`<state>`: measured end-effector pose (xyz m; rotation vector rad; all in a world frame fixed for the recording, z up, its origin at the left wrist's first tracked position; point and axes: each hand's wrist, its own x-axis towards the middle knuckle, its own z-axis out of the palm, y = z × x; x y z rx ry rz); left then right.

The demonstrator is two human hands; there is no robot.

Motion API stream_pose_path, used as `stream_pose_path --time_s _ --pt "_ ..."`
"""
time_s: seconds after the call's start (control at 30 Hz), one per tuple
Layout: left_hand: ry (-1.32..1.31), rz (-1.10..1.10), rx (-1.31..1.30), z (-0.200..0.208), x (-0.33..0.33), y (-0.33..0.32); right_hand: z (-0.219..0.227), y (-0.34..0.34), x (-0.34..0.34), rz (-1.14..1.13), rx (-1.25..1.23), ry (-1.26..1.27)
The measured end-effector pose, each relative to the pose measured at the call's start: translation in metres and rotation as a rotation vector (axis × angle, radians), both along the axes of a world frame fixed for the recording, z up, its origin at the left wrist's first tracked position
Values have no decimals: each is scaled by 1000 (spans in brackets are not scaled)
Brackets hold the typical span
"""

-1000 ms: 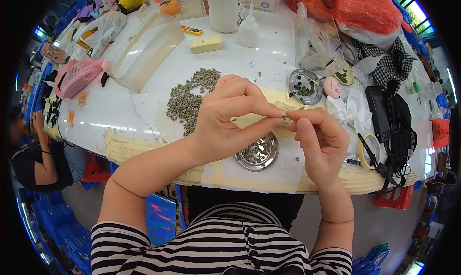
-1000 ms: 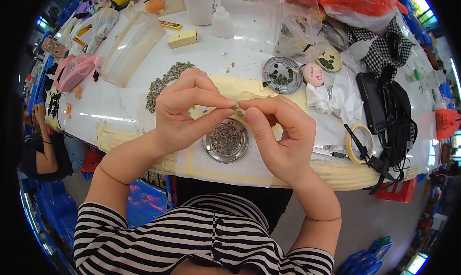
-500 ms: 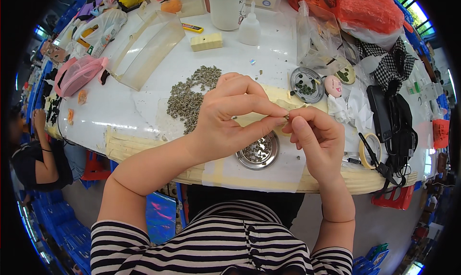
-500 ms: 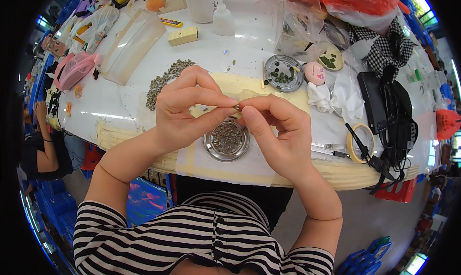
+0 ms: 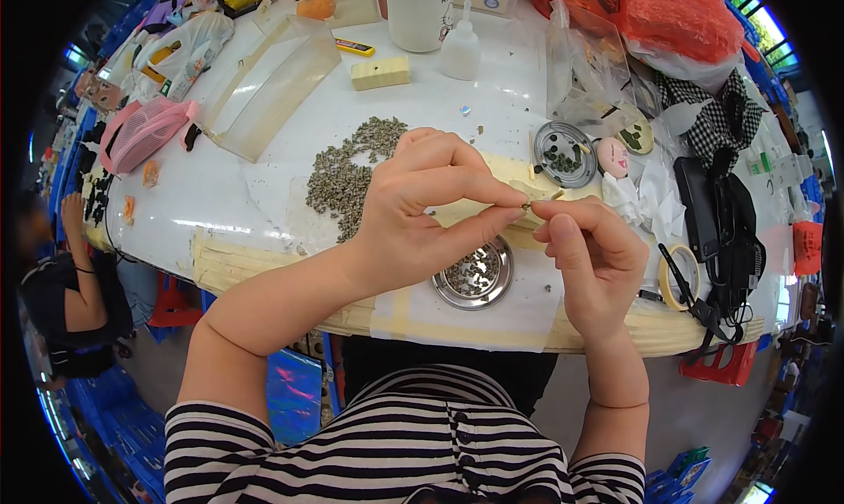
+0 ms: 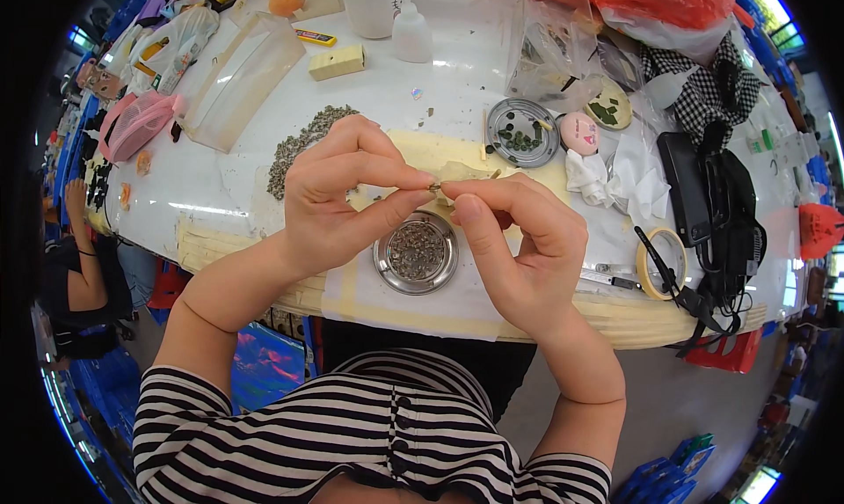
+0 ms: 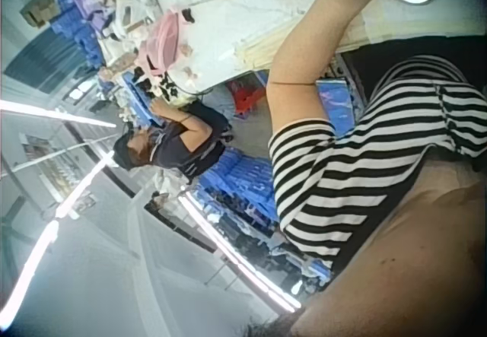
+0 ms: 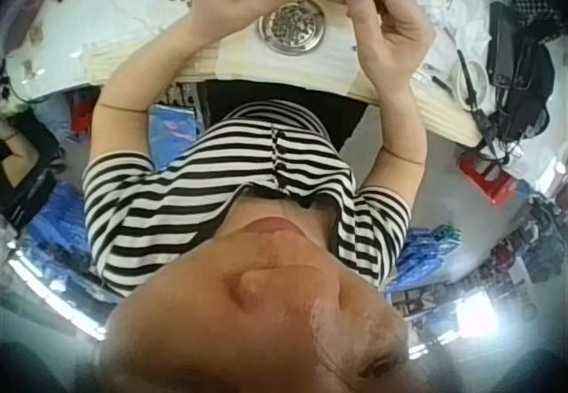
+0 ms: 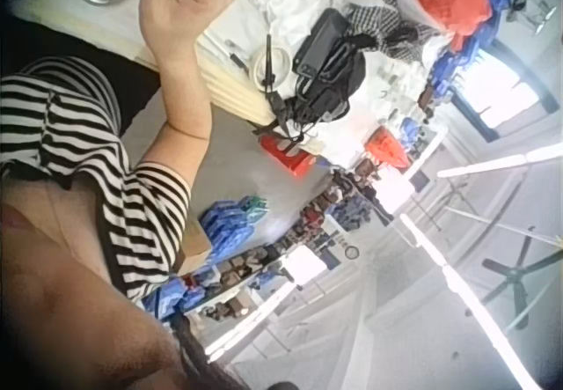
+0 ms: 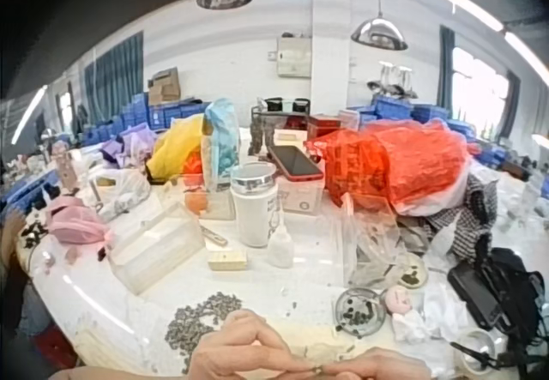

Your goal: The person places small silver-colored components onto a beige base using a thin wire, then picks up and positions a small green component.

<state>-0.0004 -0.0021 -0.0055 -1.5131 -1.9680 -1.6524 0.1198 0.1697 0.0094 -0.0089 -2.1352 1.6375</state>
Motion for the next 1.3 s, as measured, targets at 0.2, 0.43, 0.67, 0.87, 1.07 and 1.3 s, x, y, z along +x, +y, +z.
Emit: stream_pose_path --time_s 0.2,0.43,0.67,0.87,1.07,1.3 --pt "-36 -16 3 -1 1 0 1 2 0 -7 22 -18" --pt "-112 -76 -46 2 -4 0 5 3 2 -14 -1 -29" --pt "-47 -346 -429 0 1 -4 3 3 3 -18 15 -20" --pt "91 -405 -591 -3 13 -7 0 3 4 -27 24 -31" --pt "197 158 -611 11 -40 -21 1 2 6 -40 31 -32" --pt "74 279 -727 5 -60 -27 1 3 5 -35 22 -30"
